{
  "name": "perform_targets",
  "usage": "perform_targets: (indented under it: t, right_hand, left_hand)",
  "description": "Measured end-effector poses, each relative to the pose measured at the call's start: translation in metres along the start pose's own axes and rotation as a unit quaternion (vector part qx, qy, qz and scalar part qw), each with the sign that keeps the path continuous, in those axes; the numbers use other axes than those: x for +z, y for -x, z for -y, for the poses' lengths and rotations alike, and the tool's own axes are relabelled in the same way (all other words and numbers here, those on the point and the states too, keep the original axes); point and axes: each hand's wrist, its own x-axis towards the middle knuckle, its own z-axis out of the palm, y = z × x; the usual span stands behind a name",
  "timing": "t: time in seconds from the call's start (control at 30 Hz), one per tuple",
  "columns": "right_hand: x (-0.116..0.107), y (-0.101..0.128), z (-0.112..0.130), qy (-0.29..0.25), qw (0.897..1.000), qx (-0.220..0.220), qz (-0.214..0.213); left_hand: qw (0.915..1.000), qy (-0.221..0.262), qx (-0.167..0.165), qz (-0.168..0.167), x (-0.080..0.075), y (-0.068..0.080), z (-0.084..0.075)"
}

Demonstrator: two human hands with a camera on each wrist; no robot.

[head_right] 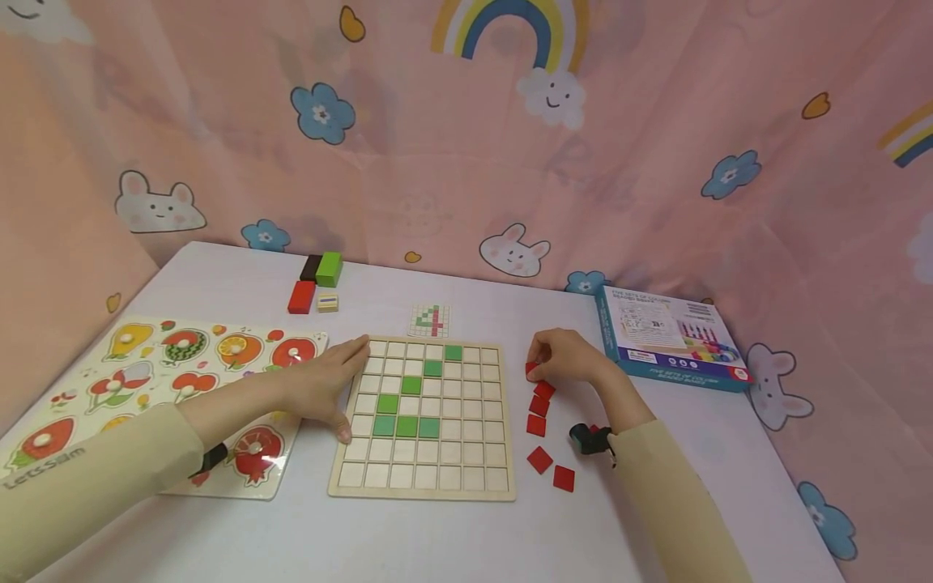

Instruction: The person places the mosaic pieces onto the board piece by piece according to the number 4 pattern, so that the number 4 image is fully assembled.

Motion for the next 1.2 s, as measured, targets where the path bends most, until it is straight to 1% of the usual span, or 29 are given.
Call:
perform_targets:
  t: [0.1, 0.23, 0.33, 0.43, 0.57, 0.7, 0.9, 1.03, 1.2]
  right_hand:
    - [-0.001, -0.001, 0.002, 0.004, 1.0, -0.001, -0.01]
    - [-0.001, -0.004, 0.006, 0.002, 0.999, -0.022, -0.044]
    - [-0.001, -0.008, 0.013, -0.015, 0.997, -0.038, -0.067]
    - [0.001, -0.011, 0.022, -0.038, 0.996, -0.037, -0.075]
    - [0.007, -0.017, 0.036, -0.058, 0.995, -0.037, -0.075]
    - [0.015, -0.022, 0.053, -0.064, 0.994, -0.05, -0.072]
    - [0.028, -0.03, 0.074, -0.068, 0.994, -0.071, -0.044]
    - [0.036, -0.034, 0.083, -0.066, 0.994, -0.076, -0.037]
    - [0.043, -0.036, 0.088, -0.067, 0.994, -0.077, -0.036]
  left_hand:
    - [1.0, 0.001, 0.0, 0.001, 0.0, 0.0, 0.0]
    - [1.0, 0.002, -0.002, 0.003, -0.001, 0.0, -0.001]
    - [1.0, 0.003, -0.003, 0.003, -0.001, 0.001, -0.002]
    - [1.0, 0.005, -0.003, 0.002, -0.002, 0.001, -0.002]
    - [1.0, 0.005, -0.004, 0.002, -0.002, 0.001, -0.002]
    - [1.0, 0.004, -0.004, 0.003, -0.001, 0.0, -0.001]
    - [1.0, 0.004, -0.002, 0.004, -0.001, -0.001, -0.001]
    - [1.0, 0.005, -0.004, 0.005, 0.0, -0.001, -0.001]
    - [1.0, 0.005, -0.003, 0.002, 0.0, -0.001, -0.001]
